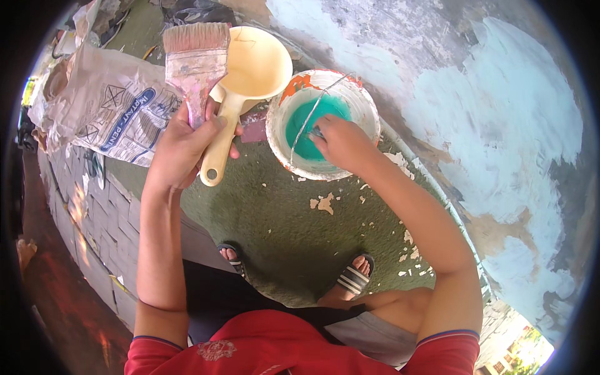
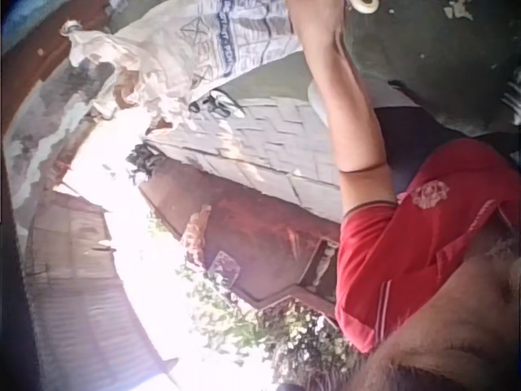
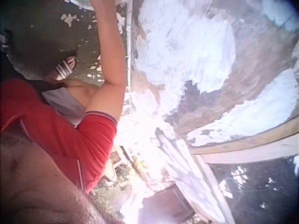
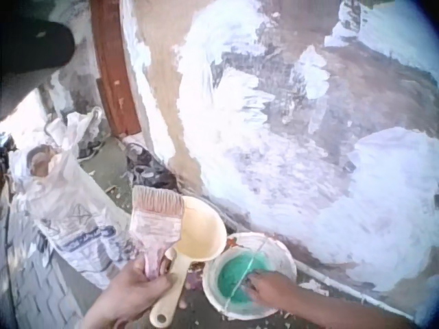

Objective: The person prepares a mixture of green paint in a small bucket by stirring it with a small brush and adding paint from a plastic bag.

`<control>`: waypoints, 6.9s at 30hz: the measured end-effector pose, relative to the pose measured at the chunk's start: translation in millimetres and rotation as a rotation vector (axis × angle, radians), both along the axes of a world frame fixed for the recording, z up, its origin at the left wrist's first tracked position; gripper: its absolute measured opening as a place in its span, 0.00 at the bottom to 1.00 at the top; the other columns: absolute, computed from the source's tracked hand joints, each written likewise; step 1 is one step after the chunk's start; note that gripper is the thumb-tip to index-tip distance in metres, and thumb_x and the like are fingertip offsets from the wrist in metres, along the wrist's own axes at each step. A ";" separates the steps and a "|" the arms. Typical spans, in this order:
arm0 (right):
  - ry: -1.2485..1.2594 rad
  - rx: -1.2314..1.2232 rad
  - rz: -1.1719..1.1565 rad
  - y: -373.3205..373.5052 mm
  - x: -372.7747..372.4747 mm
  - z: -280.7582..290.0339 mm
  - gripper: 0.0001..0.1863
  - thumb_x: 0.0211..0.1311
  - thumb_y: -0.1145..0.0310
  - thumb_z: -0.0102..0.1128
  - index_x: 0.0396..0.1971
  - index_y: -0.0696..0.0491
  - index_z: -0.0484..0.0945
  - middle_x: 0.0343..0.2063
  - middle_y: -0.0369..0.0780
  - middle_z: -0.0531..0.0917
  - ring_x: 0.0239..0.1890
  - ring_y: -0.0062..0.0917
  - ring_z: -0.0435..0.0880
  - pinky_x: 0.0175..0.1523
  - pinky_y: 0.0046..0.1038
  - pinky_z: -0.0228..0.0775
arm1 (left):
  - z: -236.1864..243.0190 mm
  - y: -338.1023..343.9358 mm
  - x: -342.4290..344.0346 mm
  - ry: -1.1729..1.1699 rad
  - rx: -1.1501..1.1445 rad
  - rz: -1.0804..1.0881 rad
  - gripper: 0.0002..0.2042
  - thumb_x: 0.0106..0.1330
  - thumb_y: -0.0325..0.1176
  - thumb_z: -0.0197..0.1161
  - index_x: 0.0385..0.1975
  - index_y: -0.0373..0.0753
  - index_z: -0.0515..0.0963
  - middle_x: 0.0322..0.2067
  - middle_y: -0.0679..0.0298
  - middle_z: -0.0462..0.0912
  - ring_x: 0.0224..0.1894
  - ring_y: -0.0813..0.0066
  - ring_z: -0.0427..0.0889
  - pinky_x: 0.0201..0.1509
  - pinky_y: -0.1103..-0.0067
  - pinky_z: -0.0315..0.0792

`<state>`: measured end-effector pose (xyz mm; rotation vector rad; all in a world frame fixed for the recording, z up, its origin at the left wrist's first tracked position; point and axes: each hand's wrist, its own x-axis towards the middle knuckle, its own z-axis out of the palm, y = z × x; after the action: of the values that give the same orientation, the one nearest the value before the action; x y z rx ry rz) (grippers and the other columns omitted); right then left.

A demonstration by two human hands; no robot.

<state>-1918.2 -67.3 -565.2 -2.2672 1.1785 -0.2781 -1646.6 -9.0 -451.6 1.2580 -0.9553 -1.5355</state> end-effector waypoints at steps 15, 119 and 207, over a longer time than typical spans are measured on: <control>-0.018 0.001 -0.046 -10.7 3.2 1.5 0.14 0.65 0.63 0.59 0.38 0.61 0.79 0.37 0.49 0.82 0.36 0.44 0.83 0.43 0.41 0.75 | -3.4 -5.1 -8.5 -0.079 -0.038 0.048 0.17 0.64 0.25 0.61 0.52 0.32 0.70 0.29 0.62 0.82 0.24 0.77 0.81 0.27 0.79 0.77; 0.020 -0.047 0.114 -3.4 0.2 2.2 0.13 0.66 0.65 0.58 0.45 0.56 0.78 0.42 0.45 0.80 0.40 0.42 0.83 0.44 0.41 0.76 | -8.3 -6.1 -2.7 -0.014 -0.046 0.169 0.17 0.67 0.30 0.62 0.53 0.31 0.69 0.31 0.58 0.81 0.26 0.76 0.81 0.26 0.80 0.77; 0.221 -0.057 -0.149 -0.6 -23.2 13.9 0.15 0.66 0.62 0.59 0.38 0.61 0.78 0.35 0.51 0.82 0.34 0.46 0.83 0.41 0.42 0.74 | -8.0 8.5 5.1 -0.213 -0.107 0.053 0.22 0.62 0.31 0.64 0.55 0.30 0.73 0.44 0.59 0.84 0.44 0.77 0.81 0.52 0.78 0.74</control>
<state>-1941.4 -67.9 -551.3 -2.3081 1.4729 -0.1204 -1641.4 -0.5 -459.6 1.3774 -1.1158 -1.3105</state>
